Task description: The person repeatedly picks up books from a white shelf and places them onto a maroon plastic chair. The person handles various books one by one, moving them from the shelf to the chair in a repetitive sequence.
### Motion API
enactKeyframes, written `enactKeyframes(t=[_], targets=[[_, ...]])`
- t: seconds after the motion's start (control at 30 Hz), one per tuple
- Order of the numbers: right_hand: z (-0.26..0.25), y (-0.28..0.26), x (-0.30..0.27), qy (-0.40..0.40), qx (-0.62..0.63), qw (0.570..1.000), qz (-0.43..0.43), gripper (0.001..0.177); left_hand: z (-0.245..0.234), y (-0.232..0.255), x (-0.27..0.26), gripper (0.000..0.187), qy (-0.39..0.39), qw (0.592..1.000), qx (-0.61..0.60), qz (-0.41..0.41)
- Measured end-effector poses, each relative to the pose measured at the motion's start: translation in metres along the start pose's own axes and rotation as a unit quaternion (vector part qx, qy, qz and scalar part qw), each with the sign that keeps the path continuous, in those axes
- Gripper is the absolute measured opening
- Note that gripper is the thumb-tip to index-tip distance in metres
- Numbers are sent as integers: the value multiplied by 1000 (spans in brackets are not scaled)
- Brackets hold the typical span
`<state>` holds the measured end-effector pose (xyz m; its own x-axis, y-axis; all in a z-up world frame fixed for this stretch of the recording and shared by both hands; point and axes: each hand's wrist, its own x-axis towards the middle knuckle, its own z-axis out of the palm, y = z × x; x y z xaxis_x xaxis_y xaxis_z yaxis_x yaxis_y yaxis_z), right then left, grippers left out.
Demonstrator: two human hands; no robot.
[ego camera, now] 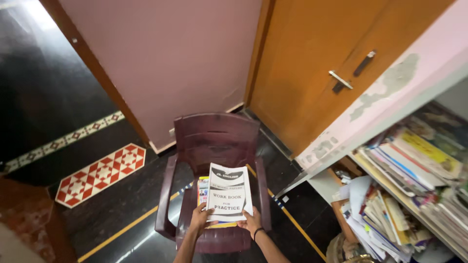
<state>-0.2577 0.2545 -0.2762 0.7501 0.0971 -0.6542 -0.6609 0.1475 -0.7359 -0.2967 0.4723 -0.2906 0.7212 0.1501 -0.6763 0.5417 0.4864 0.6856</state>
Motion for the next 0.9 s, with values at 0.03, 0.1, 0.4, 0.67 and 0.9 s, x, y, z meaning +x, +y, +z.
enactKeyframes(t=[0.03, 0.1, 0.4, 0.67, 0.9], targets=[[3, 6, 9, -12, -7, 1000, 4, 26, -7, -8, 5, 40, 5, 1000, -2, -9], [11, 12, 36, -10, -24, 999, 21, 26, -20, -16, 24, 39, 18, 1000, -16, -14], [22, 93, 125, 7, -25, 998, 66, 33, -52, -77, 103, 42, 94, 995, 15, -23], [-5, 171, 180, -47, -7, 994, 102, 22, -73, -94, 116, 46, 169, 972, 162, 16], [-10, 133, 145, -44, -193, 964, 180, 34, -76, -75, 96, 44, 223, 885, 384, 139]])
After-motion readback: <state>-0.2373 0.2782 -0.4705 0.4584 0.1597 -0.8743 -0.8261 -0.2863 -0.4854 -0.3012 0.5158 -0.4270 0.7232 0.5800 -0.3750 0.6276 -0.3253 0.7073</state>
